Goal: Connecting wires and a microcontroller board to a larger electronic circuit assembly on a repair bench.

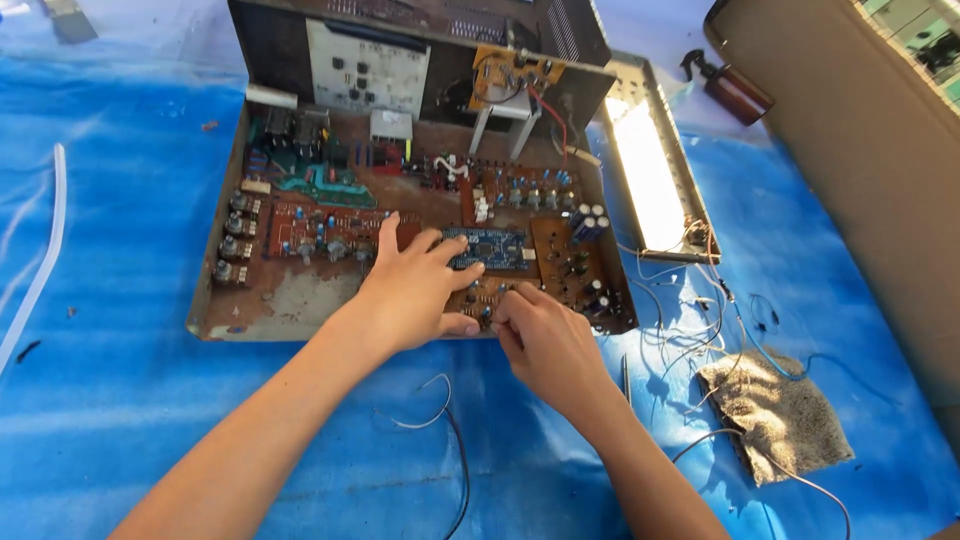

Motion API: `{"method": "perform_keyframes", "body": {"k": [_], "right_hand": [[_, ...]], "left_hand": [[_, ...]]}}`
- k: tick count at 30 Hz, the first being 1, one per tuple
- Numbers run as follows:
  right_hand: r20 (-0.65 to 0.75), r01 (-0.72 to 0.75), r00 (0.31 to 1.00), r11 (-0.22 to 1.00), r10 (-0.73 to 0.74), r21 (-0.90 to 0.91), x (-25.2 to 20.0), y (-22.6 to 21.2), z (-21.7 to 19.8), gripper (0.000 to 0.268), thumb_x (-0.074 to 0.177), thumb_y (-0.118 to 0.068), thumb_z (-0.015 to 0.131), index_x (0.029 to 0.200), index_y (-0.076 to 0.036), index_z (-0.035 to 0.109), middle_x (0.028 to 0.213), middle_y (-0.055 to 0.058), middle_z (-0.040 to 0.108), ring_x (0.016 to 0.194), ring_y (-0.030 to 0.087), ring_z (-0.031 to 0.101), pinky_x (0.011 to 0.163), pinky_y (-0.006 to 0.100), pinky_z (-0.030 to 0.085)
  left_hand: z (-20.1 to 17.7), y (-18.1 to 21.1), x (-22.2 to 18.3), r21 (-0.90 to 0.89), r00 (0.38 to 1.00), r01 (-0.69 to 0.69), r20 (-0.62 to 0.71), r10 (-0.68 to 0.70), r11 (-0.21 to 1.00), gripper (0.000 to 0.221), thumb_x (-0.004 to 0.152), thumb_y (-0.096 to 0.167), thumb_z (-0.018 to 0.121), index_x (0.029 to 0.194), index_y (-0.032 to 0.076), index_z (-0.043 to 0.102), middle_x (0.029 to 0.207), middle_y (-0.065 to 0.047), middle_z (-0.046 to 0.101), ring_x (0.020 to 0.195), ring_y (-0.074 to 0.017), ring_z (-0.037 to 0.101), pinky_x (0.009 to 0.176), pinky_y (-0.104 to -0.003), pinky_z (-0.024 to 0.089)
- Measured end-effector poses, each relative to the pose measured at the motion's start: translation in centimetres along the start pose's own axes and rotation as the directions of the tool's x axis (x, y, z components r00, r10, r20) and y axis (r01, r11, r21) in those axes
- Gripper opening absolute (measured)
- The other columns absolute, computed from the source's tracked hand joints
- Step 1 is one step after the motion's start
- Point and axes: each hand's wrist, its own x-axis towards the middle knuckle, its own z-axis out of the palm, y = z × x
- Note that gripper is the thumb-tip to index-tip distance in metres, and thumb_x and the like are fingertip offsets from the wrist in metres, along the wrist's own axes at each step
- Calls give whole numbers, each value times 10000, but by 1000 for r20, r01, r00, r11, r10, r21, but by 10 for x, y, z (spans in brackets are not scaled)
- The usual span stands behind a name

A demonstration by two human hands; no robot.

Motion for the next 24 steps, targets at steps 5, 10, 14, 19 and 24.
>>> {"method": "perform_keyframes", "body": {"k": [5, 10, 14, 19, 24], "right_hand": [[-1, -2, 1000, 996, 2, 92, 2, 2, 4, 84, 966, -107, 605, 883, -112, 611, 703, -17, 437, 604, 256, 624, 494, 355, 527], [36, 3, 999, 984, -10, 179, 7, 6, 2, 105, 967, -85, 582, 863, -102, 589, 641, -16, 406, 529, 286, 597, 442, 355, 485], [105, -22, 994, 983, 3, 182, 10, 3, -5, 114, 966, -91, 583, 852, -98, 587, 567, -23, 433, 472, 239, 577, 436, 322, 474], [179, -33, 984, 988, 6, 153, 18, 1, -15, 104, 958, -106, 579, 855, -110, 590, 560, -5, 481, 494, 239, 592, 474, 332, 474], [221, -54, 975, 988, 21, 144, 19, -2, -20, 119, 962, -122, 579, 844, -113, 584, 565, 19, 531, 516, 245, 610, 490, 348, 471]], "left_hand": [[13, -3, 5, 11, 1000, 6, -26, -6, 1000, 692, 862, 720, 705, 1399, 284, 678, 1533, -91, 561, 1431, -377, 487, 1169, -784, 111], [11, -2, 6, 23, 1000, 14, -19, -14, 1000, 697, 856, 727, 708, 1400, 292, 675, 1537, -86, 557, 1432, -373, 481, 1170, -780, 109], [12, -2, 6, -6, 1000, 11, 0, -11, 1000, 707, 855, 703, 719, 1413, 270, 666, 1545, -103, 548, 1433, -397, 473, 1163, -791, 100], [10, -3, 6, -4, 1000, 0, 3, 0, 1000, 723, 858, 703, 714, 1425, 258, 656, 1547, -110, 542, 1427, -407, 471, 1168, -792, 105], [12, -3, 5, -4, 1000, 3, -23, -4, 1000, 702, 860, 705, 716, 1406, 266, 672, 1544, -107, 550, 1428, -398, 475, 1164, -783, 109]]}}
